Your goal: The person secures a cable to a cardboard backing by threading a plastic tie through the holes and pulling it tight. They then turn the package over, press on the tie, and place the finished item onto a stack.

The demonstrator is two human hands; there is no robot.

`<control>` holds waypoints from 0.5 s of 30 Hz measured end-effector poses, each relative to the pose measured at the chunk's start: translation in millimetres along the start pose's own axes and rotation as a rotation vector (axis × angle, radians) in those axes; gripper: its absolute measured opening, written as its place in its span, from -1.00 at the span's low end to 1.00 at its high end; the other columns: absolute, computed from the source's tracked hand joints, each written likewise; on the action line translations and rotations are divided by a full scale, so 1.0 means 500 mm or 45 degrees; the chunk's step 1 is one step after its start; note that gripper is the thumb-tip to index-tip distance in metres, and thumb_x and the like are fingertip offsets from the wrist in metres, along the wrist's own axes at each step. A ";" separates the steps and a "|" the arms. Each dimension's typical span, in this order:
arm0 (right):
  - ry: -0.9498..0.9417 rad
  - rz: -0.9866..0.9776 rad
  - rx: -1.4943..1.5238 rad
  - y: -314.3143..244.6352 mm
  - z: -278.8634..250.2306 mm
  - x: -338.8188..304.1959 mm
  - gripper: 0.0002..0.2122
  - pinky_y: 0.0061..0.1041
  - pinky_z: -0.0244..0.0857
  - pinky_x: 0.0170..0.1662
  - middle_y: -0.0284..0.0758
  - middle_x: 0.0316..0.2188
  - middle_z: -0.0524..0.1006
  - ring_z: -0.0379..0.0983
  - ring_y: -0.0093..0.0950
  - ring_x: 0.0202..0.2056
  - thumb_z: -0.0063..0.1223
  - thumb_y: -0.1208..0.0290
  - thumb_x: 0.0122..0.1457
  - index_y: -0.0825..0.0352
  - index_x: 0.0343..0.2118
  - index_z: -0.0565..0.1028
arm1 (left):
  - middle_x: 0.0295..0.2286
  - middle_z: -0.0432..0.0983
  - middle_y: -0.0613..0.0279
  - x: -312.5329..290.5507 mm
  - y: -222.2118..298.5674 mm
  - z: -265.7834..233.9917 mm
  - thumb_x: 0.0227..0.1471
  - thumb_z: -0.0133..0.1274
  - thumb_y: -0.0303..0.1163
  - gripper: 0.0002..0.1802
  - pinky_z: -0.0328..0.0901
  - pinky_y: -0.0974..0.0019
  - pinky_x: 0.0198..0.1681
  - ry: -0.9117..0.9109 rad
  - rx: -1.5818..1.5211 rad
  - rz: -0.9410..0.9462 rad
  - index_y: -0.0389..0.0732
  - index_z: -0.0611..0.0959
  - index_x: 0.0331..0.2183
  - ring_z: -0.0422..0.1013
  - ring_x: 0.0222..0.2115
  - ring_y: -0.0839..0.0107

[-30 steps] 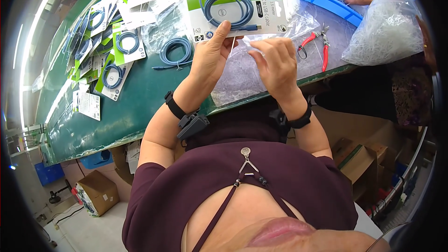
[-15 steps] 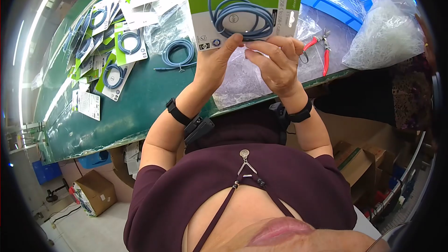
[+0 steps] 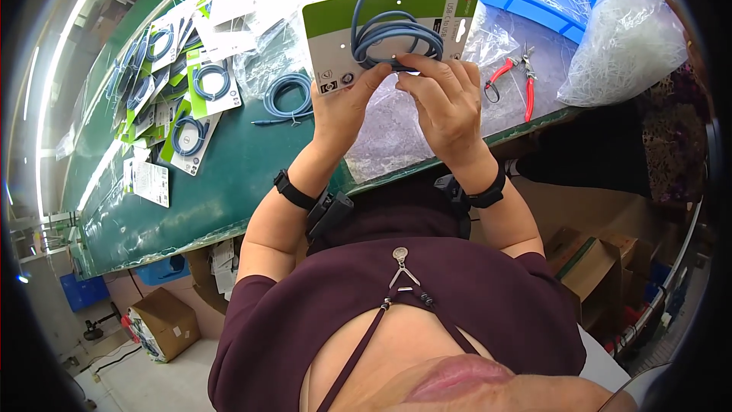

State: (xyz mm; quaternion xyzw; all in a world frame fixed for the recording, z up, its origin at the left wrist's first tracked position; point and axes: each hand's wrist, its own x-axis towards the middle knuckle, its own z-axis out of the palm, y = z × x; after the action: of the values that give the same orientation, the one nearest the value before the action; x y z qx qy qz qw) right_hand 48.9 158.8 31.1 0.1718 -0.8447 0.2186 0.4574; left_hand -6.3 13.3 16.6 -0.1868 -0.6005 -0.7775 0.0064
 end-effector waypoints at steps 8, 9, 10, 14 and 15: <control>0.113 0.098 0.376 0.016 0.024 -0.025 -0.76 -0.48 0.23 -0.21 -0.28 -0.27 0.57 0.45 -0.38 -0.30 0.22 0.66 -0.18 0.30 -0.38 0.53 | -0.43 0.57 0.22 -0.015 0.029 0.001 -0.14 0.24 -0.53 -0.76 0.35 0.50 -0.42 0.042 0.468 0.144 -0.30 0.64 -0.32 0.47 -0.43 0.54; 0.124 0.097 0.450 0.018 0.024 -0.029 -0.75 -0.47 0.25 -0.18 -0.26 -0.27 0.57 0.45 -0.36 -0.28 0.22 0.67 -0.17 0.31 -0.36 0.54 | -0.41 0.56 0.20 -0.003 0.033 -0.003 -0.17 0.24 -0.53 -0.74 0.37 0.47 -0.40 -0.043 0.591 0.467 -0.30 0.64 -0.31 0.49 -0.41 0.48; 0.124 0.096 0.452 0.019 0.023 -0.033 -0.75 -0.47 0.25 -0.18 -0.26 -0.27 0.57 0.45 -0.36 -0.28 0.22 0.67 -0.17 0.31 -0.36 0.54 | -0.40 0.56 0.18 0.009 0.039 -0.007 -0.20 0.24 -0.53 -0.71 0.39 0.45 -0.38 -0.129 0.710 0.792 -0.30 0.64 -0.30 0.50 -0.39 0.42; 0.151 0.084 0.407 0.019 0.019 -0.047 -0.82 -0.42 0.25 -0.13 -0.32 -0.30 0.54 0.47 -0.34 -0.26 0.22 0.53 -0.16 0.31 -0.40 0.55 | -0.33 0.53 0.12 0.016 0.074 -0.008 -0.25 0.21 -0.53 -0.65 0.43 0.39 -0.32 -0.321 0.859 1.228 -0.29 0.64 -0.26 0.53 -0.32 0.26; 0.144 0.099 0.463 0.020 0.020 -0.051 -0.81 -0.41 0.25 -0.12 -0.30 -0.28 0.54 0.47 -0.33 -0.25 0.22 0.52 -0.15 0.31 -0.38 0.55 | -0.31 0.52 0.11 0.016 0.080 -0.008 -0.25 0.20 -0.52 -0.63 0.45 0.36 -0.30 -0.374 0.876 1.283 -0.29 0.63 -0.25 0.53 -0.29 0.20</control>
State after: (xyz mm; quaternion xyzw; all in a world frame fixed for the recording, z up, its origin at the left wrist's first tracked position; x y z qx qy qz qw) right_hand 50.4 164.5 2.6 0.2062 -0.7702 0.3944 0.4569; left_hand -5.6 0.2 55.5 -0.5392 -0.6490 -0.4075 0.3492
